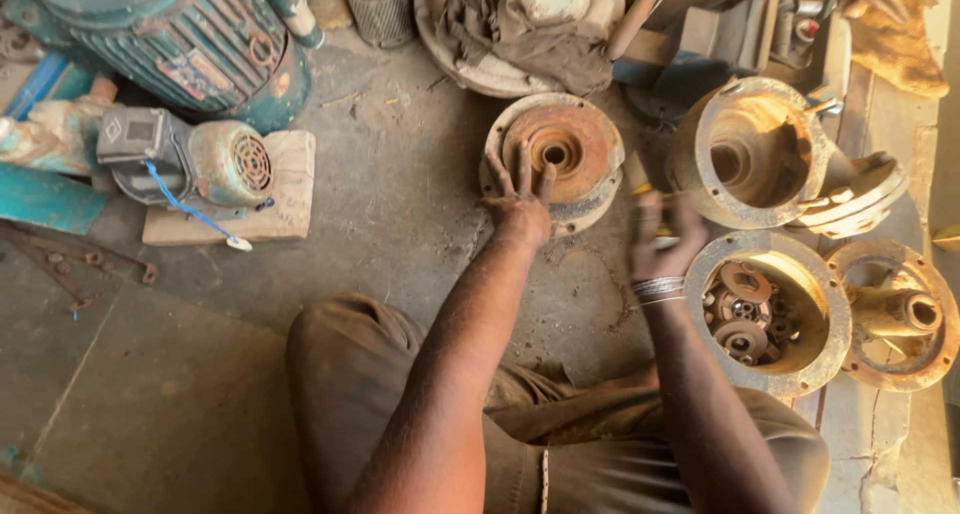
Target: The person sits on the floor of a repair workshop and scrapes rust and dirt from the face of a round metal pump flange, holding the flange steady with one hand while working around its surface with a small scraping tool. Other pump housings and impellers lie around the work area.
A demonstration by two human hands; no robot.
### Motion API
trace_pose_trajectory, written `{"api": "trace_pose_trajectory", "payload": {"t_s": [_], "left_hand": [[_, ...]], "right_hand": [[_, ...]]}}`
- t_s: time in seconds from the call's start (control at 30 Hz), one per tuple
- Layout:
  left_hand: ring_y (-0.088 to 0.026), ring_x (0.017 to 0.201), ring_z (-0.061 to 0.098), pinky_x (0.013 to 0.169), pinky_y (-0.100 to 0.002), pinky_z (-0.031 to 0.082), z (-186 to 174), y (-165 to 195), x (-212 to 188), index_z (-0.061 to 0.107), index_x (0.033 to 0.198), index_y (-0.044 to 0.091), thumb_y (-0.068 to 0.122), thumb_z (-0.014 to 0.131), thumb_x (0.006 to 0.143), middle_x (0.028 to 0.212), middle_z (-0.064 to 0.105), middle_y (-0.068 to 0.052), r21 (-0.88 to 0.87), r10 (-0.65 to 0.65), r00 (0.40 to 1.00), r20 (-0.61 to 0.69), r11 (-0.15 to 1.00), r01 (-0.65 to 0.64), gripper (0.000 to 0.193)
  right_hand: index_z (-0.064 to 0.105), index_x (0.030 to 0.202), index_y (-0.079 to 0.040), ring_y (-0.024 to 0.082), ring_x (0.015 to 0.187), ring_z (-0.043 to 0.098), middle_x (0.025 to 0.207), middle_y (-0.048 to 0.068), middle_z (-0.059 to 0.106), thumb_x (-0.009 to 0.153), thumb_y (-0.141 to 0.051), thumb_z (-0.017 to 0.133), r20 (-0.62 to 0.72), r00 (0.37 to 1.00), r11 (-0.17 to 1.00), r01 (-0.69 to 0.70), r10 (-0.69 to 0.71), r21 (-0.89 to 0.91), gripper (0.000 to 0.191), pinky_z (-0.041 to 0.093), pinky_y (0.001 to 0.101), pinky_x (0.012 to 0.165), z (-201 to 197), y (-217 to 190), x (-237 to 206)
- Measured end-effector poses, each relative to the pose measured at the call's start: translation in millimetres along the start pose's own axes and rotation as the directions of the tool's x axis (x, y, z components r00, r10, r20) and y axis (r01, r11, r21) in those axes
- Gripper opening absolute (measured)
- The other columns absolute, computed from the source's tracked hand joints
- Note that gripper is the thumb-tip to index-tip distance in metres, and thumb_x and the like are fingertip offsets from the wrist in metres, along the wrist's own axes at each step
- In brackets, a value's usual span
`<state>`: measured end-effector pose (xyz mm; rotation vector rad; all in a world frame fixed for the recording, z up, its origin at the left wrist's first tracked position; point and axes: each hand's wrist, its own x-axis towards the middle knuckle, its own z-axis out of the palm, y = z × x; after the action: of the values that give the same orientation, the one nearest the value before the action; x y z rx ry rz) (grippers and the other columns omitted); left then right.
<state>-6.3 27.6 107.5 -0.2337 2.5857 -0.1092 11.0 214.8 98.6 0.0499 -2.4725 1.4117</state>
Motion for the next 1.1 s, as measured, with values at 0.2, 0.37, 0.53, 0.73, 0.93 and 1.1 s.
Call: {"api": "trace_pose_trajectory", "payload": {"t_s": [0.2, 0.37, 0.53, 0.73, 0.93, 1.1], "left_hand": [[-0.065, 0.145, -0.021, 0.102, -0.076, 0.044, -6.6, 4.0, -7.6, -0.01, 0.165, 0.032, 0.074, 0.057, 0.09, 0.162, -0.037, -0.02, -0.041, 0.005, 0.999, 0.042, 0.999, -0.003, 0.109], [-0.065, 0.143, -0.021, 0.102, -0.074, 0.044, -9.1, 10.3, -10.7, -0.012, 0.164, 0.031, 0.075, 0.056, 0.088, 0.161, -0.039, -0.021, -0.022, 0.007, 0.997, 0.072, 1.0, -0.005, 0.112], [-0.068, 0.139, -0.024, 0.098, -0.076, 0.045, -8.3, 11.3, -7.9, -0.013, 0.164, 0.031, 0.063, 0.058, 0.094, 0.159, -0.04, -0.022, 0.012, 0.007, 1.0, 0.026, 1.0, -0.007, 0.105], [-0.064, 0.142, -0.024, 0.103, -0.075, 0.043, -9.3, 9.6, -8.6, -0.012, 0.164, 0.033, 0.072, 0.058, 0.088, 0.161, -0.04, -0.02, -0.052, 0.011, 0.998, 0.069, 0.999, -0.007, 0.11], [-0.062, 0.143, -0.026, 0.105, -0.077, 0.038, -9.9, 6.0, -10.9, -0.013, 0.164, 0.032, 0.076, 0.062, 0.084, 0.161, -0.04, -0.018, -0.089, 0.021, 0.996, 0.084, 0.996, -0.013, 0.117], [-0.063, 0.142, -0.027, 0.104, -0.079, 0.037, -7.5, 4.5, -9.6, -0.011, 0.164, 0.033, 0.07, 0.064, 0.088, 0.162, -0.04, -0.018, -0.118, 0.043, 0.998, 0.039, 0.992, -0.038, 0.113]], "right_hand": [[0.059, 0.088, -0.001, 0.016, 0.073, 0.059, 0.075, 0.009, 0.062, 0.106, -0.026, 0.068, 0.003, 0.993, 0.971, 0.112, -0.115, 0.212, 0.032, 0.049, 0.0344, 0.071, -16.0, -13.4, -3.0], [0.067, 0.088, -0.005, 0.015, 0.073, 0.061, 0.077, 0.007, 0.066, 0.101, -0.021, 0.067, 0.081, 0.984, 0.987, 0.151, -0.156, 0.06, 0.02, 0.051, 0.0321, 0.07, -19.4, -9.3, 1.6], [0.055, 0.085, -0.004, 0.015, 0.066, 0.053, 0.073, 0.006, 0.06, 0.106, -0.025, 0.069, -0.069, 0.996, 0.974, 0.068, -0.055, 0.215, 0.033, 0.045, 0.0319, 0.064, -17.4, 7.3, 5.9], [0.068, 0.083, -0.009, 0.014, 0.067, 0.053, 0.074, 0.003, 0.061, 0.107, -0.026, 0.07, 0.02, 1.0, 0.998, 0.017, -0.018, 0.052, 0.029, 0.044, 0.0309, 0.062, -15.7, 14.7, 10.5], [0.06, 0.087, -0.011, 0.015, 0.051, 0.056, 0.065, 0.0, 0.062, 0.095, -0.031, 0.067, 0.254, 0.912, 0.905, -0.376, 0.323, 0.198, 0.022, 0.045, 0.0334, 0.048, -17.1, 7.9, 9.2], [0.058, 0.091, -0.008, 0.009, 0.065, 0.054, 0.075, 0.001, 0.059, 0.109, -0.027, 0.068, -0.073, 0.994, 0.94, 0.097, -0.077, 0.326, 0.028, 0.044, 0.0279, 0.06, -18.6, 14.3, 8.4]]}}
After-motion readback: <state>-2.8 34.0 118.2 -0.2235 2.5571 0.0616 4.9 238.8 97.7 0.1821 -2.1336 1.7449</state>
